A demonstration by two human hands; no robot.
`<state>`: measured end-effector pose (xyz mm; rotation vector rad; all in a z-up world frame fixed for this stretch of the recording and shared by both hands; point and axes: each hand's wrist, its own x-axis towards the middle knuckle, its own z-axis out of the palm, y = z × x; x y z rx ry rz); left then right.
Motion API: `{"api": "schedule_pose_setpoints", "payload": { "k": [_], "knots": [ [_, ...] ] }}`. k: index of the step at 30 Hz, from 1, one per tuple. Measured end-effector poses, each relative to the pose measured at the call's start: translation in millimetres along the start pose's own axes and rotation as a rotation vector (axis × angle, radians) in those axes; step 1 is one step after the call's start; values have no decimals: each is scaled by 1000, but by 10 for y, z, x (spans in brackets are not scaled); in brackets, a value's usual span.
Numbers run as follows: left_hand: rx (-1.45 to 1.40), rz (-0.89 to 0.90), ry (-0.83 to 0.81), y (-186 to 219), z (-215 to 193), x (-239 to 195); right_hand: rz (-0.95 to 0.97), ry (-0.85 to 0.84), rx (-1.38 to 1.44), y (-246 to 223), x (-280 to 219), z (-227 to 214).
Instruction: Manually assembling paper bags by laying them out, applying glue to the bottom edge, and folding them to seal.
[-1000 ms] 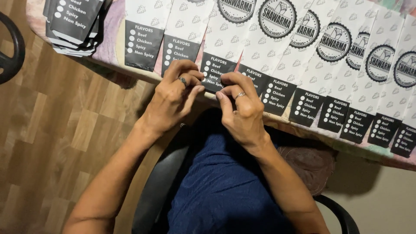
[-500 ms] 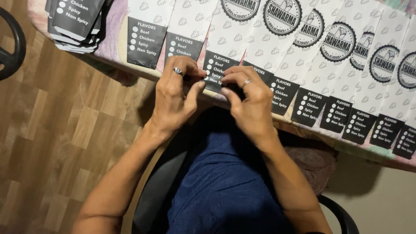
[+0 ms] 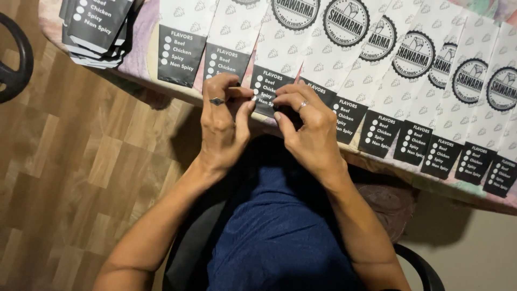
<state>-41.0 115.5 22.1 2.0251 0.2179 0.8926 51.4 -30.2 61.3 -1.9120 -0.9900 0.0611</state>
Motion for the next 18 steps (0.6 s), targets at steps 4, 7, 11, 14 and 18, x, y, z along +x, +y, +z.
{"api": "schedule_pose_setpoints", "payload": {
  "k": [4,7,11,14,18],
  "knots": [
    [38,17,-2,19,14,3,-36,32,-13,65,16,93],
    [57,24,-3,13,7,4,-30,24,-12,80,12,66],
    [24,38,12,83,35,23,-21,-35,7,59,29,-18],
    [107,93,-2,99,28,14,-29,-33,5,49,26,-29],
    [70,82,-18,55,36,5,-31,-30,-24,30,11,-39]
  ]
}}
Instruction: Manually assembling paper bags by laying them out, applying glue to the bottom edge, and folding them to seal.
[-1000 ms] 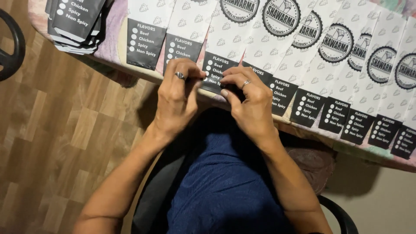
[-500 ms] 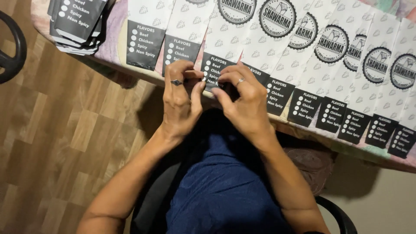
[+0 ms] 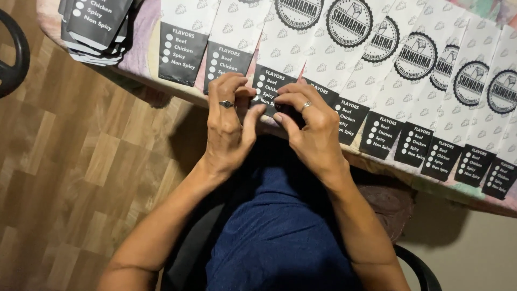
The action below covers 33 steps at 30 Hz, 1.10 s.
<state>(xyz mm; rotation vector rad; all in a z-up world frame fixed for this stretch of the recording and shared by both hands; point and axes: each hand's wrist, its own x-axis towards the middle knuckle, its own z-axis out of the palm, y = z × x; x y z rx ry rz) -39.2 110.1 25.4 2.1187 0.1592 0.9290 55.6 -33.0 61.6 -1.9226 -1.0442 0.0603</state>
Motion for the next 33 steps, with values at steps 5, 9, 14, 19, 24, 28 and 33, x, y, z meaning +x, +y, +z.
{"api": "schedule_pose_setpoints", "payload": {
  "k": [5,9,14,19,24,28,33],
  "knots": [
    [-95,31,72,-49,-64,20,-28,52,36,-45,-27,33],
    [-18,96,104,-164,-402,3,-66,104,-31,-164,-16,96],
    [62,107,-82,-320,-770,138,-196,133,34,-270,105,489],
    [28,193,-188,-445,-862,177,-259,128,-49,-189,133,745],
    [-36,193,-194,-559,-893,149,-279,154,-84,-159,83,773],
    [-100,190,-193,-572,-907,190,-282,158,-85,-162,79,772],
    [-155,177,-238,-621,-898,219,-244,141,-65,-174,122,763]
  ]
}}
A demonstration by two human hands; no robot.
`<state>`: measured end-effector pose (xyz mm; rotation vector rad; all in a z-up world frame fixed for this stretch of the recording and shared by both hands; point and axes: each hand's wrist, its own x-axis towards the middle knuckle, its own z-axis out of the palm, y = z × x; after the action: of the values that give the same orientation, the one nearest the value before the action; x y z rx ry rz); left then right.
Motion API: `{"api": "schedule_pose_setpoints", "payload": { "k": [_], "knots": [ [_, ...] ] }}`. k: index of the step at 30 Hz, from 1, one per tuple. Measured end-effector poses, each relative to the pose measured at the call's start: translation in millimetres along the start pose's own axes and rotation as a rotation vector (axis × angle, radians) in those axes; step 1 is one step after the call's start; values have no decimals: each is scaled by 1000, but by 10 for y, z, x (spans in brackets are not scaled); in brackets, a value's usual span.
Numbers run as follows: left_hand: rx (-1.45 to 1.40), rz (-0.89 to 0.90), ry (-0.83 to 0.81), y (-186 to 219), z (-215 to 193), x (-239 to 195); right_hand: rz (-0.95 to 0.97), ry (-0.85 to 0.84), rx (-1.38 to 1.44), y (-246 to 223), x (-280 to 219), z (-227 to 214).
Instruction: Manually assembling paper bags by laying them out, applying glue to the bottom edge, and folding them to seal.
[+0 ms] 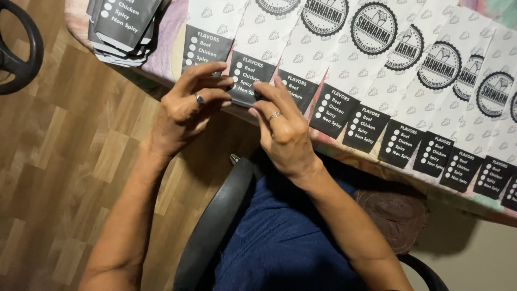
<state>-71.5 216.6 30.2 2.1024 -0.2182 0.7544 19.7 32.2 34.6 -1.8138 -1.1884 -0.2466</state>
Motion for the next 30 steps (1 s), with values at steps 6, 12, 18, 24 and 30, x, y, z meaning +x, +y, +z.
{"api": "schedule_pose_setpoints", "payload": {
  "k": [6,12,18,24,30],
  "knots": [
    [63,-39,17,26,35,71,87,3,90,34,88,25],
    [209,-142,84,165,107,145,156,-7,57,-103,233,-9],
    [228,-204,114,215,140,180,205,-44,72,-4,286,4],
    [135,-291,151,252,191,161,262,-189,172,99,284,-131],
    [291,-187,259,206,398,57,290,-184,140,102,283,-137]
  ]
}}
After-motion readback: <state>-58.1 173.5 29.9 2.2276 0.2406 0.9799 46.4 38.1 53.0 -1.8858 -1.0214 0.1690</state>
